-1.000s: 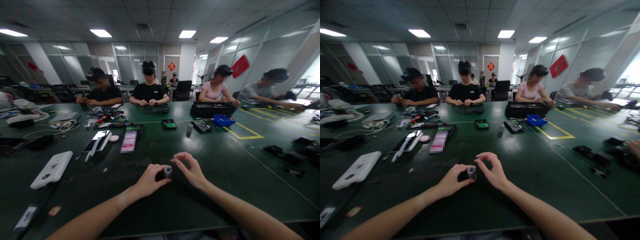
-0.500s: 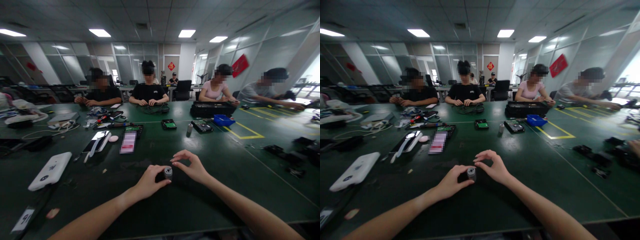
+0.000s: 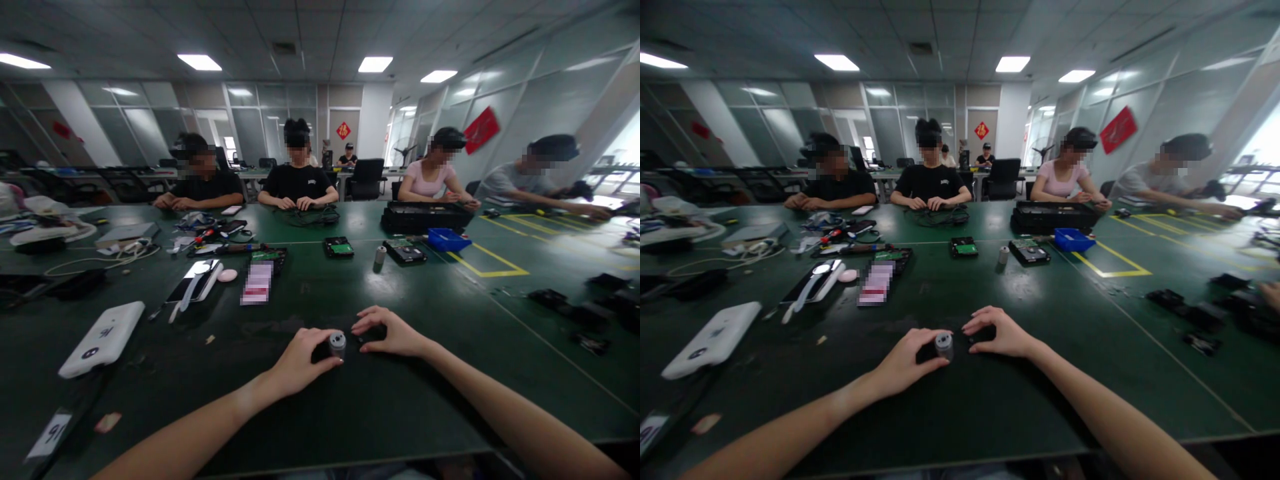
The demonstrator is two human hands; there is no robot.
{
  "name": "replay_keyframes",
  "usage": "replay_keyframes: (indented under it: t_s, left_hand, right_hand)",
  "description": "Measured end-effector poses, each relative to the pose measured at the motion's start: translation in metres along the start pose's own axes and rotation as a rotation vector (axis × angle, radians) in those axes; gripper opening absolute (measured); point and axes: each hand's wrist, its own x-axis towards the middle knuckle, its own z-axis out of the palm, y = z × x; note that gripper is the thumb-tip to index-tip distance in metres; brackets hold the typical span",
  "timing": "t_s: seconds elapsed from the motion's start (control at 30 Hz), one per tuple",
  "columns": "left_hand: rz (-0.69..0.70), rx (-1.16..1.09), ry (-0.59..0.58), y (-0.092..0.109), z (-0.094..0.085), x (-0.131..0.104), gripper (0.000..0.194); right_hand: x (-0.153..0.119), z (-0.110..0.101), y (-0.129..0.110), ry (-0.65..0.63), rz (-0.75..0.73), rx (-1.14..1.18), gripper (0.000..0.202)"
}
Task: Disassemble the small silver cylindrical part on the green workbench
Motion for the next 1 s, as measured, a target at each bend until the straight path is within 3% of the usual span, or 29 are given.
replay_keyframes:
  t_s: [0.13, 0.37, 0.8, 1.0]
  left_hand:
    - [0.002, 0.005, 0.004, 0.000, 0.000, 0.000, 0.045]
    - [-0.002, 0.035, 0.024, -0.007, 0.004, -0.002, 0.043]
    - [0.004, 0.032, 0.045, -0.010, 0.006, -0.002, 0.046]
    - [0.005, 0.026, 0.042, -0.008, 0.005, -0.002, 0.046]
  right_hand:
    - [0.002, 0.007, -0.006, 0.003, 0.032, 0.020, 0.027]
    - [0.013, 0.034, -0.044, 0.283, 0.049, 0.138, 0.017]
    - [0.020, 0.046, -0.052, 0.347, 0.045, 0.264, 0.006]
    - [0.020, 0.051, -0.052, 0.323, 0.075, 0.310, 0.013]
